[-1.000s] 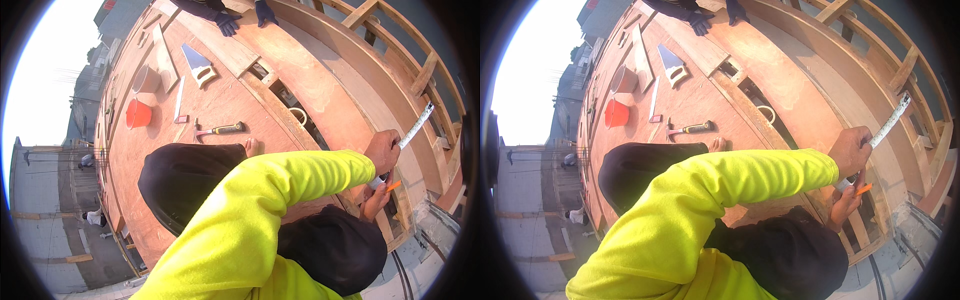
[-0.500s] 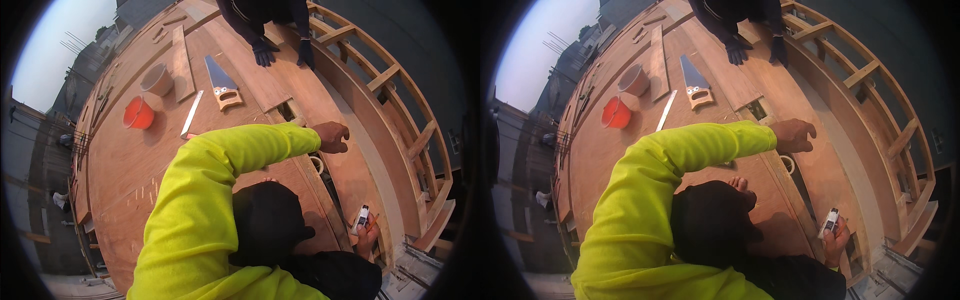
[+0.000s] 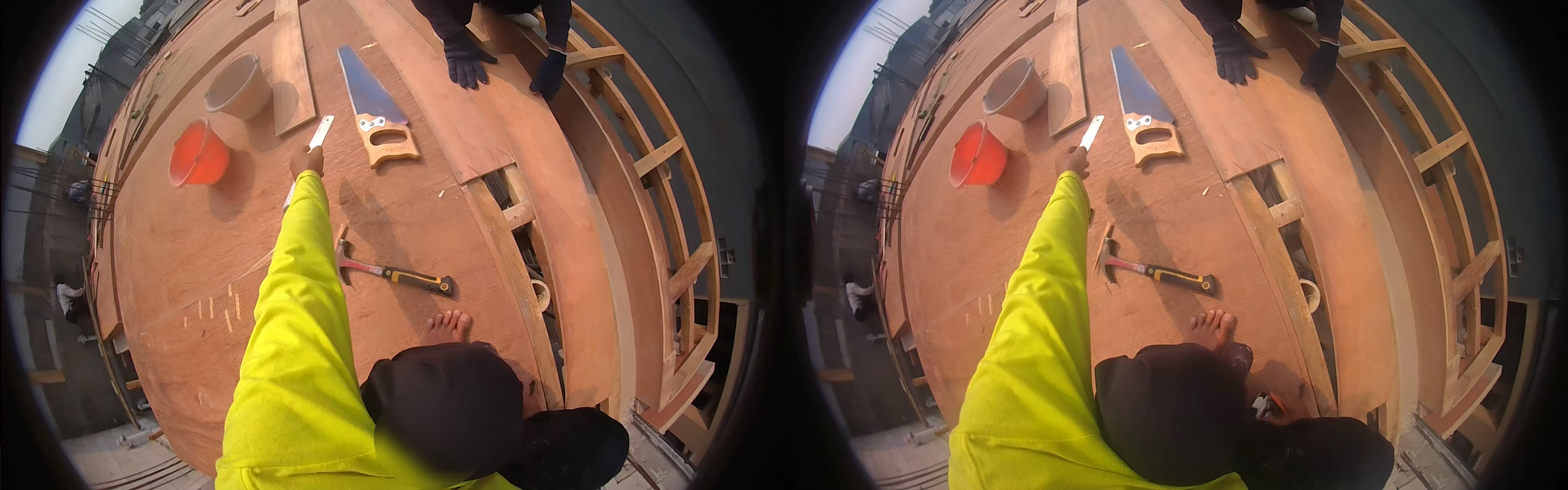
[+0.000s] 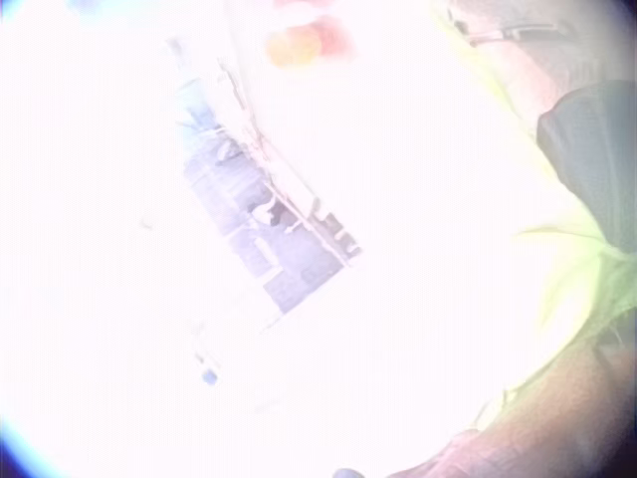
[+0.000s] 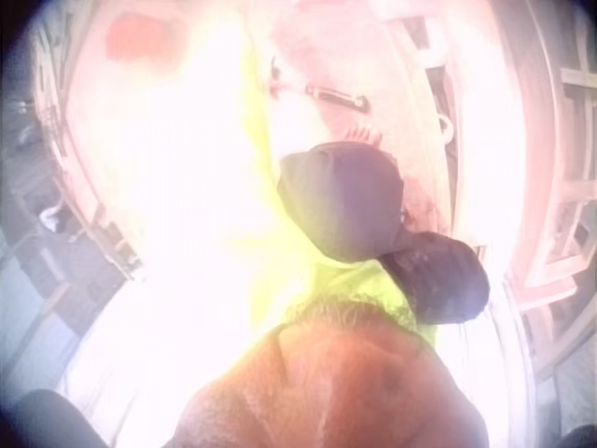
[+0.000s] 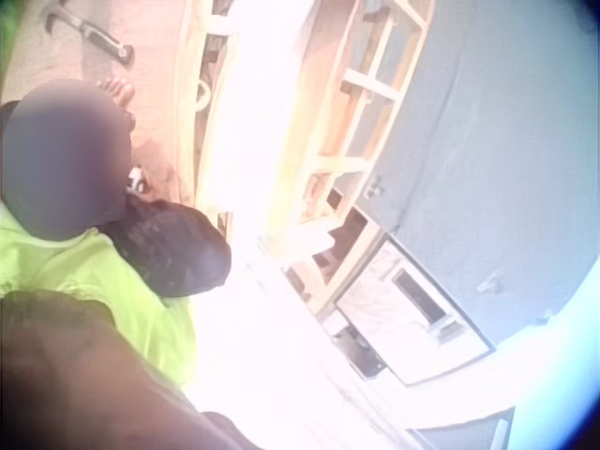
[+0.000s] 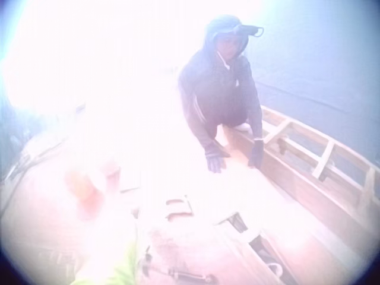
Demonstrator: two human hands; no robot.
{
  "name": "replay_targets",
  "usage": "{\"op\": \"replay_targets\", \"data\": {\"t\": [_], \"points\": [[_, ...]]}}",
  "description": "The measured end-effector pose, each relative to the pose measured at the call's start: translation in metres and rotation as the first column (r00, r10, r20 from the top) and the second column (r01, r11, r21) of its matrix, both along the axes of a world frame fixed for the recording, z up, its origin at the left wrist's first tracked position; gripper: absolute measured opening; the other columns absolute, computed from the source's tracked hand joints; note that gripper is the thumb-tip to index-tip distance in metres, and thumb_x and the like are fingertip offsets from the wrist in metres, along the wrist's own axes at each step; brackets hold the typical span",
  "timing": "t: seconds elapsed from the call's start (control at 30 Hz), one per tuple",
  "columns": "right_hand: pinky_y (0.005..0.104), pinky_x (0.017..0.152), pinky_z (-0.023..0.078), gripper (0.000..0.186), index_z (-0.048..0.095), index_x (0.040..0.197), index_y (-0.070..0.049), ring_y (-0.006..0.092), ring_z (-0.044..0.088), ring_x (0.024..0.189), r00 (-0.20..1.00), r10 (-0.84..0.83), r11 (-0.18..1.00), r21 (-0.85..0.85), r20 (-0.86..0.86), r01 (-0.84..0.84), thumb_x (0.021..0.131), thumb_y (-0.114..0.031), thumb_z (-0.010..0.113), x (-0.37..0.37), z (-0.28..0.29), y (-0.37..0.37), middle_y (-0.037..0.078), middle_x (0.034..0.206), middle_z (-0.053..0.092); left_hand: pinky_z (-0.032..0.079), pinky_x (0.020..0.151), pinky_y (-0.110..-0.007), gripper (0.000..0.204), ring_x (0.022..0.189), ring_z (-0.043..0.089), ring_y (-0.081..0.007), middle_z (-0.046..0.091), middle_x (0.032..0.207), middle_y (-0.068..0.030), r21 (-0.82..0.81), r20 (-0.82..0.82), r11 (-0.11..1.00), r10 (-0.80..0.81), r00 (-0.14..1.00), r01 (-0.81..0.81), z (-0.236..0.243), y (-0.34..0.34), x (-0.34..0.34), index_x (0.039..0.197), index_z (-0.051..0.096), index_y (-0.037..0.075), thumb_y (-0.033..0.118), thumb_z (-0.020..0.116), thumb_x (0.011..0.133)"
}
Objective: The person positions a wooden panel into a curved wooden frame, marks it with a pencil, measures with a tape measure, and cuts it with a hand saw. The person then fits the cut panel into the frame.
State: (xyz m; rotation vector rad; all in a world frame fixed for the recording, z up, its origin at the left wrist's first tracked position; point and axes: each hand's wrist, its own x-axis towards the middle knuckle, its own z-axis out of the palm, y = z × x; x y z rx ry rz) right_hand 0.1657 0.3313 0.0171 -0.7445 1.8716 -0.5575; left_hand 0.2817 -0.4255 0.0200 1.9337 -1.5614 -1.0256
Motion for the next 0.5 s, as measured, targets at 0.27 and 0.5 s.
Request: {"op": "replay_targets", "data": {"t": [0.27,0.5], "points": [[0.0341,0.079,0.052,0.040,0.064,0.112,0.003,0.0224,0.065,0.087,0.913,-0.397,0.876,0.261,-0.094,0.407,0.085,-0.023,0.076,-0.046,-0.007,0.024,0.011,0.097,0.066,0.060,0.077,-0.044,0.056,0.105,0.067,-0.0349,0.060,0.125,-0.0218,0.089,-0.544,0.953,0.289,0.788,-0.289,-0.031,-0.060,-0.004,0.134,0.051,-0.008,0.027,0.061,0.091],[0.0316,0.075,0.051,0.029,0.064,0.108,0.003,0.0186,0.063,0.082,0.736,-0.634,0.639,0.377,-0.237,0.671,0.089,-0.018,0.072,-0.090,0.011,0.064,0.008,0.091,0.064,0.034,0.116,-0.057,0.092,0.143,0.036,-0.0457,0.022,0.159,-0.0296,0.241,-0.792,0.909,0.386,0.472,-0.339,-0.043,-0.128,-0.011,0.158,0.011,0.005,0.053,0.057,0.095]]}}
